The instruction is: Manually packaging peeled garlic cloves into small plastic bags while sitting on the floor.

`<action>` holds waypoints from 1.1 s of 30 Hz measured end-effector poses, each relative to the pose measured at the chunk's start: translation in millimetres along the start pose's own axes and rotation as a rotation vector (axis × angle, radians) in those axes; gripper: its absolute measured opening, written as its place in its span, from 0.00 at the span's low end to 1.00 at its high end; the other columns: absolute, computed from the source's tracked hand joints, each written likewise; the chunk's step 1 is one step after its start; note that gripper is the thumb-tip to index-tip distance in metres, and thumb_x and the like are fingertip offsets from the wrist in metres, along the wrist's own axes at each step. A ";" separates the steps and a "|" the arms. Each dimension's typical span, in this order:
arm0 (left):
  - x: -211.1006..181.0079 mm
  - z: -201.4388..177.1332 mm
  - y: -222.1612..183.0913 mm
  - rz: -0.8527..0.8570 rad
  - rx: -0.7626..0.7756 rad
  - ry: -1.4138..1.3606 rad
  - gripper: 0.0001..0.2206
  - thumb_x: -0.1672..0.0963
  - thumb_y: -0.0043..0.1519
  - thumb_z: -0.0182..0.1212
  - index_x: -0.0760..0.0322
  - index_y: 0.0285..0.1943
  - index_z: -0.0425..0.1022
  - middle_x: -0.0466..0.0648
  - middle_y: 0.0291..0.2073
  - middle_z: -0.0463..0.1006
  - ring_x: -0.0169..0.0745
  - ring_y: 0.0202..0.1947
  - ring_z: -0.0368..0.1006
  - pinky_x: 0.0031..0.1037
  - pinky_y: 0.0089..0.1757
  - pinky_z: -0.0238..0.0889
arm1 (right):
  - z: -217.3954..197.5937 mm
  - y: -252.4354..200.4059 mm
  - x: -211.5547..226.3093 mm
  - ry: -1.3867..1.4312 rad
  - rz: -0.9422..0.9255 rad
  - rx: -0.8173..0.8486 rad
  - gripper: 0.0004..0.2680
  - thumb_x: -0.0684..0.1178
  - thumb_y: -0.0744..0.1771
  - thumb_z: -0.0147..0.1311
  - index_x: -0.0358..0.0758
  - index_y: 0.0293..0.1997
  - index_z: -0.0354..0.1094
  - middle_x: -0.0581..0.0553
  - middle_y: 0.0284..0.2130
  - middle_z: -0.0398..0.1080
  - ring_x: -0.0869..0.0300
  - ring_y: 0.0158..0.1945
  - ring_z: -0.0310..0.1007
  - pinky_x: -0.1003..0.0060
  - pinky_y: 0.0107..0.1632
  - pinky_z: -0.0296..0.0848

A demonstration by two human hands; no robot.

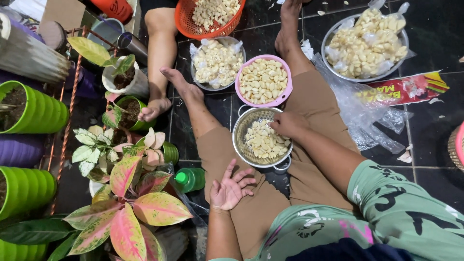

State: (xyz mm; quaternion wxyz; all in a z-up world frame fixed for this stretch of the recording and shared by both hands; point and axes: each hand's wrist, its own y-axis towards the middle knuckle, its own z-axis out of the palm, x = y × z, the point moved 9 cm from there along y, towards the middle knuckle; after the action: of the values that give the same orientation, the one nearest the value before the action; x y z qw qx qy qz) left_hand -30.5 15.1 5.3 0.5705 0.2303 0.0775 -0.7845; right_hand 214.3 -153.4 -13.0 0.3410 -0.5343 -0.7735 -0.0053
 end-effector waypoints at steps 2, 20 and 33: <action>2.3 5.5 1.5 0.004 -0.016 0.012 0.44 0.38 0.60 0.58 0.45 0.81 0.40 0.70 0.71 0.56 0.73 0.67 0.60 0.55 0.53 0.68 | -4.3 0.0 1.5 0.017 -0.012 -0.018 0.13 0.63 0.66 0.49 0.48 0.38 0.75 0.38 0.33 0.78 0.42 0.46 0.79 0.48 0.47 0.76; 17.4 5.0 9.1 0.031 -0.232 0.161 0.33 0.45 0.65 0.55 0.47 0.79 0.50 0.64 0.71 0.61 0.65 0.66 0.65 0.50 0.50 0.73 | -22.3 -19.2 -2.9 0.066 -0.093 -0.172 0.10 0.59 0.67 0.51 0.46 0.36 0.74 0.39 0.29 0.76 0.44 0.40 0.78 0.51 0.41 0.74; 17.0 2.8 4.1 0.060 -0.227 0.141 0.33 0.45 0.66 0.54 0.49 0.80 0.49 0.66 0.71 0.60 0.67 0.66 0.64 0.50 0.50 0.73 | -12.7 -20.8 -10.2 0.002 -0.071 -0.089 0.12 0.63 0.66 0.51 0.49 0.34 0.74 0.40 0.31 0.77 0.44 0.44 0.79 0.49 0.45 0.75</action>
State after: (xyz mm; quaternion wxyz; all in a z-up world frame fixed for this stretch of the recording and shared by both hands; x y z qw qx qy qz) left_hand -31.5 -2.0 0.7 0.6093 0.2212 0.1986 -0.7351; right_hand 205.7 -175.4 -1.2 0.3174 -0.5210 -0.7906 -0.0522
